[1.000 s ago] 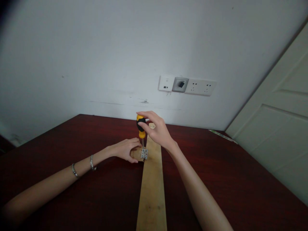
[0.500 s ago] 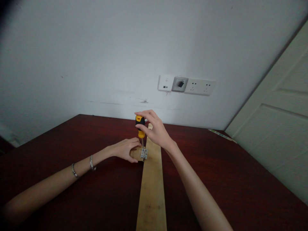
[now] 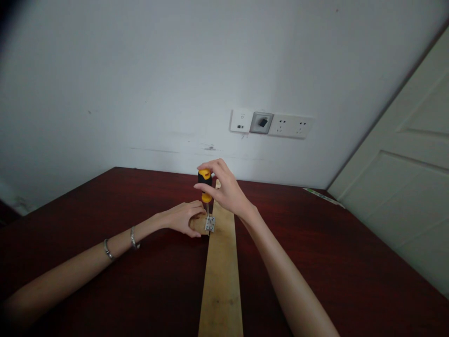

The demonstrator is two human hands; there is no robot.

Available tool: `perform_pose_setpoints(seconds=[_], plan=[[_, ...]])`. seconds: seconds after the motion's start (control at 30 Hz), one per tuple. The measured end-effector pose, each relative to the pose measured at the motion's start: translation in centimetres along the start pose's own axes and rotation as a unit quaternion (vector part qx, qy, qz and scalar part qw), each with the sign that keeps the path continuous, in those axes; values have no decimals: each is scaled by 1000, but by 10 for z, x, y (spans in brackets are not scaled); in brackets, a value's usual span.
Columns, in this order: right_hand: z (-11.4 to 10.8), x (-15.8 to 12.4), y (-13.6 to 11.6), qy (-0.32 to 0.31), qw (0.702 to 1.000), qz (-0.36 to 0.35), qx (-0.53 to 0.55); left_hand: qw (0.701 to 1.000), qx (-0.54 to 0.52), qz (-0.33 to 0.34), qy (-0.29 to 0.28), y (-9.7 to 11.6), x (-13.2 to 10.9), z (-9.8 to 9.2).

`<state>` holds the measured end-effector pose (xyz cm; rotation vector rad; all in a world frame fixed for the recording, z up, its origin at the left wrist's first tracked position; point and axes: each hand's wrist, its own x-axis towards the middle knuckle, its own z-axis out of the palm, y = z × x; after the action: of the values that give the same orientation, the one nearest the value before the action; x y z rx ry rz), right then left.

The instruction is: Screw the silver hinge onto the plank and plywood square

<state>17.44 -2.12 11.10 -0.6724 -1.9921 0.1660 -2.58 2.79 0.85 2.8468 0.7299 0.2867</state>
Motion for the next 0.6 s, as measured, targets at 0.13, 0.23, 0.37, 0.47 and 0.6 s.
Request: perform_pose_setpoints(seconds=[0.13,0.23,0.37,0.47,0.6], plan=[[-2,-1,0,-47,998,26,22,1000,-1,2,-1,1,0,-2],[-2,-2,0,-70,996,36,38,1000,-3,2,-1,1,0,-2],[1,-2,-1,-57,997,35,28,1000,-10,-2,-3,1,0,-2],[1,-2,-2,-56,997,32,34,1000,-6,1,1,0,0,-1],[1,-3,1,-43,997,31,49,1000,0,0,1,-1,0,1]])
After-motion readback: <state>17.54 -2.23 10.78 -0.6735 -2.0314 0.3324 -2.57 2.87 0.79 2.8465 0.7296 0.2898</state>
